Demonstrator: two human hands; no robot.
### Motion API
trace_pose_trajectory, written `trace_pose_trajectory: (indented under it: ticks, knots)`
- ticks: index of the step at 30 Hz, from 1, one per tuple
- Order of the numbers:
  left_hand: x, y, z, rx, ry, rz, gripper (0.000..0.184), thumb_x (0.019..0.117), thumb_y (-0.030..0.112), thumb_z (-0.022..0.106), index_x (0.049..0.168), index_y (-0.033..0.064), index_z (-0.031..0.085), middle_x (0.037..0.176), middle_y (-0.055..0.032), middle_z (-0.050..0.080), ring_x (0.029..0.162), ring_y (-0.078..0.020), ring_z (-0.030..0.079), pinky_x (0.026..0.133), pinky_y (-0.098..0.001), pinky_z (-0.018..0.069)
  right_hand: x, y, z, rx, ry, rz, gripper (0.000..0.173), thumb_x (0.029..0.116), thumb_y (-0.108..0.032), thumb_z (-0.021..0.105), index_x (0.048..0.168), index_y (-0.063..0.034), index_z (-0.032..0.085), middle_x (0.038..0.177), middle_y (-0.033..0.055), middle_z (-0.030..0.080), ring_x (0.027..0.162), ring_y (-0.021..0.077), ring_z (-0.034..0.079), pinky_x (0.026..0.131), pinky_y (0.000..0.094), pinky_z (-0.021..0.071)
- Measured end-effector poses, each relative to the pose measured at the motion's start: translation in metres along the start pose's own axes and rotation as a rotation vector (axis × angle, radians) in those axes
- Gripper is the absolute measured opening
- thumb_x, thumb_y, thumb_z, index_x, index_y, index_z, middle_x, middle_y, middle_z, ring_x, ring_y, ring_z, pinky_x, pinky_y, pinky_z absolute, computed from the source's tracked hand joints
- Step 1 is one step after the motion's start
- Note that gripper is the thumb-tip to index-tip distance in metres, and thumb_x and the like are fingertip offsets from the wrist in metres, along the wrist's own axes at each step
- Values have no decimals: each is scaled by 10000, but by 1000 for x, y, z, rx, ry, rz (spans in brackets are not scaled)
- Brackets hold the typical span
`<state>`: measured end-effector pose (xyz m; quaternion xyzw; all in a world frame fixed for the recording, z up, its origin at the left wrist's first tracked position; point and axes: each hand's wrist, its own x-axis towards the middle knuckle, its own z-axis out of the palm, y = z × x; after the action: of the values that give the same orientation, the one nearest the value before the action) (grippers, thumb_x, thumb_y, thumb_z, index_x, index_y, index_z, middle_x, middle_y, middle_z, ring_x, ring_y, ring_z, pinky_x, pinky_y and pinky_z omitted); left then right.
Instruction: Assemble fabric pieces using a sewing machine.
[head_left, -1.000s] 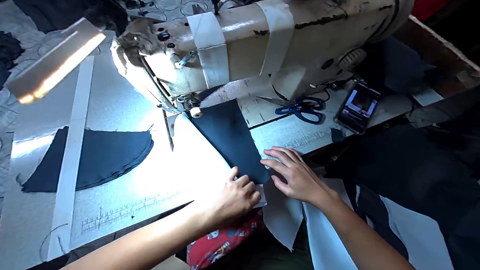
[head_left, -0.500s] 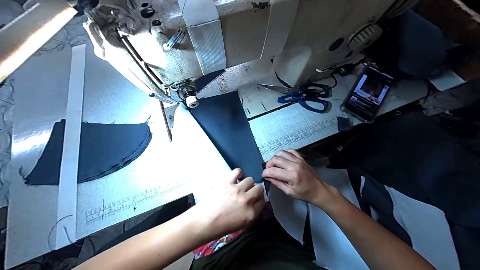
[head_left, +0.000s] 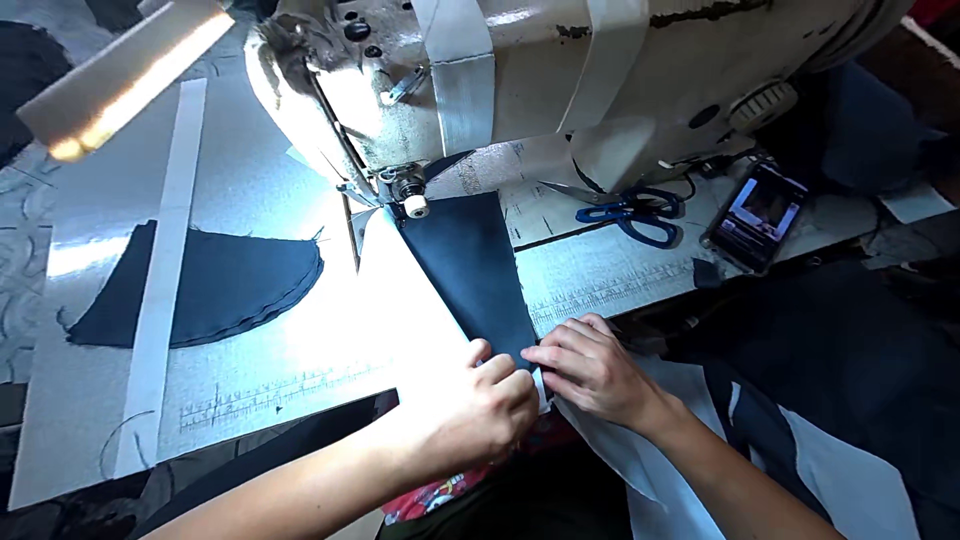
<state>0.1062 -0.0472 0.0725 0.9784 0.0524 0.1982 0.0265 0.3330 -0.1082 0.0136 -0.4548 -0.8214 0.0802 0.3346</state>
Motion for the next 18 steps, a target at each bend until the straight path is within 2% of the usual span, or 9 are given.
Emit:
trace_pose_trajectory:
  ticks: [3,7,9,11,13,15,16,17,18]
  knots:
    - [0,-1,-4,-6,11,-11,223,982,53,505,890,87,706,729,-26,582,663,-183,542,657,-325,404,2,1,-1,23,-5,-16,206,998,-273,578,964,-182,760,846,34,672,830,177,628,858,372,421]
    - [0,-3,-10,-18,21,-42,214,997,86,517,923,78,718,746,-34,595,665,-193,554,637,-327,409,4,1,-4,23,-5,-53,205,1000,-253,573,932,-182,753,834,31,663,819,169,620,849,358,416]
    - [-3,-6,-13,-6,25,-109,252,1023,218,531,960,75,729,771,-46,627,665,-216,575,613,-344,418,5,1,-6,9,-19,-64,213,1006,-243,564,927,-180,752,840,31,672,826,178,624,858,366,421]
    - [-8,-12,-19,30,-36,-217,372,979,388,562,994,63,743,822,-75,662,693,-253,628,590,-384,456,8,2,-10,-18,-34,-85,207,991,-220,562,908,-175,746,843,36,674,825,192,627,848,375,429]
    - [-16,-21,-24,35,-115,-312,359,904,406,651,910,55,729,905,-108,673,770,-286,654,610,-421,473,10,3,-14,-56,-73,-107,197,977,-202,558,903,-185,740,869,34,680,857,205,637,845,382,445]
    - [-26,-32,-22,19,-136,-324,214,867,271,671,795,69,683,1028,-128,702,930,-301,683,726,-474,507,14,4,-18,-80,-116,-126,196,967,-187,558,901,-196,743,933,28,704,933,214,659,868,388,480]
    - [-30,-35,-20,-2,-151,-322,161,852,218,655,804,68,686,1097,-137,717,1055,-314,698,853,-540,531,16,6,-19,-80,-141,-134,195,962,-170,558,904,-193,743,975,26,721,977,217,668,880,391,490]
    - [-34,-36,-18,-34,-171,-325,149,864,199,644,848,59,692,1121,-149,715,1113,-331,692,939,-599,507,18,7,-20,-81,-164,-143,197,959,-157,557,905,-189,744,1001,20,732,1007,215,676,887,391,499]
    - [-36,-37,-15,-46,-186,-332,164,879,211,644,893,53,685,1089,-151,715,1080,-338,703,958,-631,491,20,8,-21,-84,-185,-153,203,957,-147,552,904,-185,744,1005,10,740,1017,209,681,884,390,505]
